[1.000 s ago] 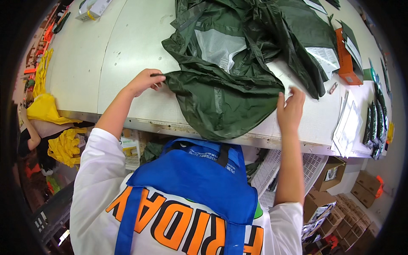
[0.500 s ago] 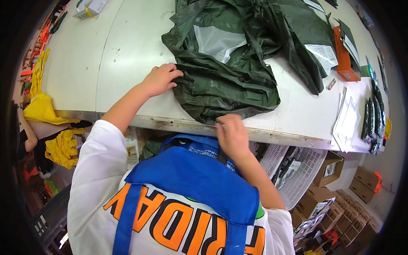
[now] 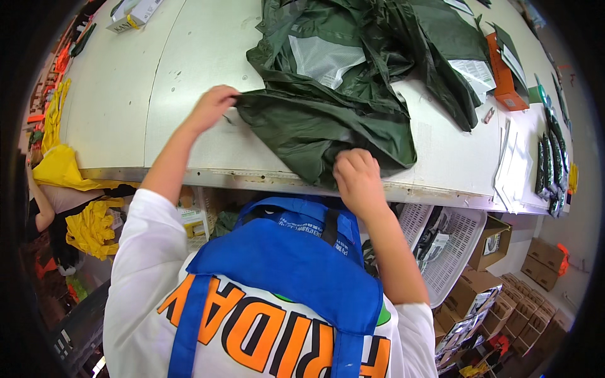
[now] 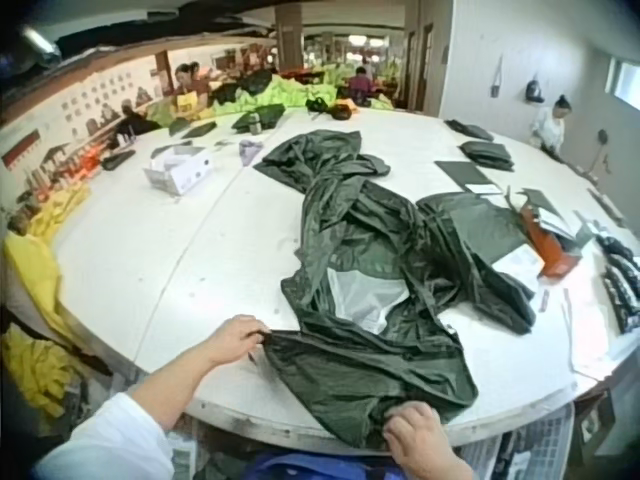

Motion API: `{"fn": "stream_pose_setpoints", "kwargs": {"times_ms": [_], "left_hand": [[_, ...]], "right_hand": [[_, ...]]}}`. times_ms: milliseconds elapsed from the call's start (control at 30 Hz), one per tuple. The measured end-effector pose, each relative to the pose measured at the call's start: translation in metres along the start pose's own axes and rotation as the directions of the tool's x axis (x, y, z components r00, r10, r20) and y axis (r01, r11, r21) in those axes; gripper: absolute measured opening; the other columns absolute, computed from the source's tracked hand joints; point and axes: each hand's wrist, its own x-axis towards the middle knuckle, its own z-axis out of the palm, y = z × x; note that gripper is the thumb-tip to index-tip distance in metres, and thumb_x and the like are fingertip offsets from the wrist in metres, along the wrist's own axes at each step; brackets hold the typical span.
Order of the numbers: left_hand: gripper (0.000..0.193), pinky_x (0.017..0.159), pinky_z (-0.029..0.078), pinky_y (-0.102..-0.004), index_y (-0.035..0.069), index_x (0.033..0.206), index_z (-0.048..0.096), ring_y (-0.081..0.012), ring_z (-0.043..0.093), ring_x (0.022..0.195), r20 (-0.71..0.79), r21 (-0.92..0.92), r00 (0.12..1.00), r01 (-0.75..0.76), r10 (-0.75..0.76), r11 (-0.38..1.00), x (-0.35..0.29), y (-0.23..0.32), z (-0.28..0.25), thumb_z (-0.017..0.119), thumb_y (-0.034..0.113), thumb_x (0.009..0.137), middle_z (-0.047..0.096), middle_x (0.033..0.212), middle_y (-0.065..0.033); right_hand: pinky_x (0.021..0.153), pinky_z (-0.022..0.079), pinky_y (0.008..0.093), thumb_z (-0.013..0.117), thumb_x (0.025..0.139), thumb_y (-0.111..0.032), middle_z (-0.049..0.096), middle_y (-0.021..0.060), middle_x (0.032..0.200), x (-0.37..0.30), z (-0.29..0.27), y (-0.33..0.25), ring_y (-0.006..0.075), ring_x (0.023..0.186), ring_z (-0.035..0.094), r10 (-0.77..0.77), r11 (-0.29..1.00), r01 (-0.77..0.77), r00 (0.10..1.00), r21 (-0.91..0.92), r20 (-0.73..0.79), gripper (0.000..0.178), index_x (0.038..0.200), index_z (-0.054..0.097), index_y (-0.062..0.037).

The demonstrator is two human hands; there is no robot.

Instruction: The person folds a large green tarp on a white table, then places it into a smaller green bag. They seal the bag and set it aside. The person then picks up another green tarp, unfolds it, and begins folding it on the table.

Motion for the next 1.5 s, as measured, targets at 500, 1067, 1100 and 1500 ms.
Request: {"fn": "stream_pose_setpoints", "kwargs": {"times_ms": [500,1067,1100,1500], "left_hand": [[0.026,0.08,0.049,-0.0394,0.01,0.092,0.067,-0.0272,0.061,0.086,0.161,-0.033,0.874,-0.459,0.458,0.888,-0.074,0.121,0.071,0.057,0.004,0.07,0.065,0.09,-0.0073],[0.089,0.094,0.033,-0.0474,0.025,0.138,0.044,-0.0322,0.036,0.121,0.394,0.231,0.919,-0.103,0.004,0.967,-0.12,0.138,0.094,0.082,0.043,0.06,0.039,0.135,-0.0081],[0.089,0.095,0.034,-0.0469,0.021,0.139,0.043,-0.033,0.037,0.121,0.21,0.192,0.978,-0.05,0.009,0.98,-0.125,0.128,0.098,0.082,0.04,0.061,0.039,0.135,-0.0095],[0.053,0.07,0.05,-0.0349,0.0,0.128,0.047,-0.0236,0.062,0.081,-0.055,-0.842,0.826,0.264,-0.561,0.471,-0.084,0.079,0.037,0.066,0.005,0.078,0.063,0.094,-0.0082]], "right_hand": [[0.109,0.027,0.0495,0.069,0.075,-0.018,0.053,0.0119,0.128,-0.026,0.036,-0.031,0.0336,0.126,0.043,-0.168,0.971,0.115,0.953,0.21,0.251,0.025,0.096,0.057,-0.0097],[0.081,0.041,0.0406,0.073,0.077,-0.031,0.06,0.0132,0.087,0.004,-0.001,0.076,0.0296,0.088,0.055,0.307,0.801,-0.437,0.887,-0.408,-0.346,0.029,0.088,0.06,-0.007],[0.082,0.042,0.041,0.072,0.077,-0.029,0.06,0.0138,0.092,0.009,0.011,0.057,0.03,0.089,0.055,0.23,0.812,-0.443,0.841,-0.38,-0.49,0.029,0.092,0.06,-0.007],[0.111,0.019,0.0508,0.069,0.079,-0.036,0.04,0.0091,0.142,-0.012,0.095,-0.042,0.0303,0.135,0.03,-0.056,0.993,0.074,0.979,-0.087,0.193,0.062,0.134,0.048,-0.0168]]}}
